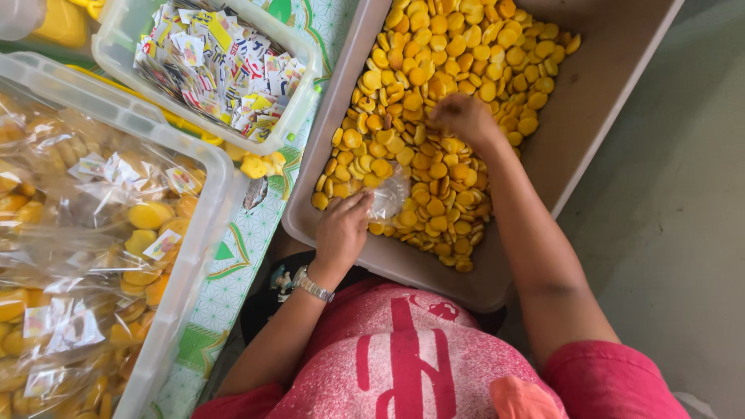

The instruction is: The person scoops yellow snack chips from a large bin into small clear plastic bags, then places a small label into each bag and sets the filled bags into a separate container. The process repeats continuously.

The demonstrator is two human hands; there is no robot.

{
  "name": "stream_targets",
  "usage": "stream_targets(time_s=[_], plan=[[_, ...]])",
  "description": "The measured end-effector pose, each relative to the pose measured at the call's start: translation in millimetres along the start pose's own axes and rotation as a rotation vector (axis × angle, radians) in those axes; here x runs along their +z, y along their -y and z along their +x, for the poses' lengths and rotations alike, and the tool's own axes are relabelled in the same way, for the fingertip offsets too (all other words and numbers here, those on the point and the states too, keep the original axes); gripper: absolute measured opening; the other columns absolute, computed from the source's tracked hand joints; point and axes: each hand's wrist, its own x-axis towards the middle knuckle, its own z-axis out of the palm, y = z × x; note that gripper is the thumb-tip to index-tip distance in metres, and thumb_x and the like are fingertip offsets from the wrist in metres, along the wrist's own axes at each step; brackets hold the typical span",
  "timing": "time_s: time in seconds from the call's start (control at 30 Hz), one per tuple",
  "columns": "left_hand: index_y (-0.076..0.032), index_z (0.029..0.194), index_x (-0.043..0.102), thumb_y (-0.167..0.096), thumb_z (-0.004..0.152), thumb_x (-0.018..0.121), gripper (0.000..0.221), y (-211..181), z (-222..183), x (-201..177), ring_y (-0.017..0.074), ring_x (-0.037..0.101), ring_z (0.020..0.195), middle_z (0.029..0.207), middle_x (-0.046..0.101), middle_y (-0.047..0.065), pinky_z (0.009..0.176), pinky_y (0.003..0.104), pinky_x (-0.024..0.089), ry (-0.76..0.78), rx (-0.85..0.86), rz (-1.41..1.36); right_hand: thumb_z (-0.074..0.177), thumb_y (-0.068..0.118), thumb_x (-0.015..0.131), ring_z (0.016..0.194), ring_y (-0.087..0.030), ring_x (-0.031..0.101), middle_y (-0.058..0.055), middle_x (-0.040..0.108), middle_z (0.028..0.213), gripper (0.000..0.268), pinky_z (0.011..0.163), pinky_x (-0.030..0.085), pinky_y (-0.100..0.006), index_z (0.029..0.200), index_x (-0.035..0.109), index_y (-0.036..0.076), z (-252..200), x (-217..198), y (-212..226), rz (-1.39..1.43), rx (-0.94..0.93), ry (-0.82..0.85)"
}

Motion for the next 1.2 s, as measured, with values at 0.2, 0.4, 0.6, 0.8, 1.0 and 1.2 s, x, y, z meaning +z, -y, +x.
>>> stream_targets(time_s=[0.2,0.4,0.6,0.8,1.0,1.2], plan=[[-0.008,0.106,0.077,-0.009,0.091,0.07,0.017,0,-6,3,0.028,0.071,0.089,0.101,0.075,0.008,0.079,0.039,0.057,0.049,-0.033,0.044,0.096,0.035,0.076,0.106,-0.029,0.068,-0.014,0.071,0.116,0.04,0.087,0.054,-0.041,0.123,0.067,0.007,87,46,3,-0.274,-0.341,-0.478],[-0.008,0.104,0.076,-0.007,0.09,0.068,0.016,2,-8,4,0.0278,0.071,0.088,0.101,0.074,0.007,0.079,0.039,0.057,0.031,-0.033,0.01,0.091,0.053,0.072,0.109,-0.042,0.064,-0.017,0.067,0.118,0.05,0.08,0.052,-0.053,0.126,0.068,0.017,46,78,34,-0.617,-0.337,-0.449],[-0.008,0.105,0.076,-0.007,0.091,0.068,0.017,1,-5,1,0.0267,0.072,0.088,0.101,0.075,0.007,0.08,0.038,0.058,0.056,-0.048,-0.006,0.098,0.045,0.072,0.091,-0.032,0.072,-0.014,0.071,0.102,0.044,0.08,0.059,-0.044,0.122,0.068,0.008,46,30,-39,-0.364,-0.232,-0.499],[-0.011,0.104,0.078,-0.009,0.09,0.069,0.016,2,-6,2,0.0273,0.072,0.087,0.099,0.075,0.005,0.079,0.039,0.057,0.061,-0.061,0.033,0.109,0.034,0.058,0.094,-0.027,0.07,-0.011,0.07,0.113,0.032,0.071,0.057,-0.039,0.13,0.062,0.011,8,-15,-51,1.223,0.008,-0.059],[-0.012,0.104,0.077,-0.011,0.094,0.069,0.014,4,-7,5,0.0268,0.072,0.088,0.1,0.075,0.004,0.078,0.038,0.058,0.041,-0.059,0.017,0.105,0.041,0.05,0.135,-0.04,0.06,-0.015,0.061,0.143,0.043,0.106,0.056,-0.06,0.139,0.055,0.015,-39,-14,-9,1.707,-0.032,0.218],[-0.011,0.105,0.079,-0.01,0.092,0.069,0.016,6,-8,6,0.0271,0.072,0.086,0.101,0.075,0.004,0.077,0.039,0.057,0.088,-0.088,0.02,0.106,0.044,0.052,0.147,-0.045,0.049,-0.02,0.054,0.156,0.054,0.112,0.049,-0.065,0.15,0.052,0.013,-70,-9,7,1.837,-0.025,0.364]])
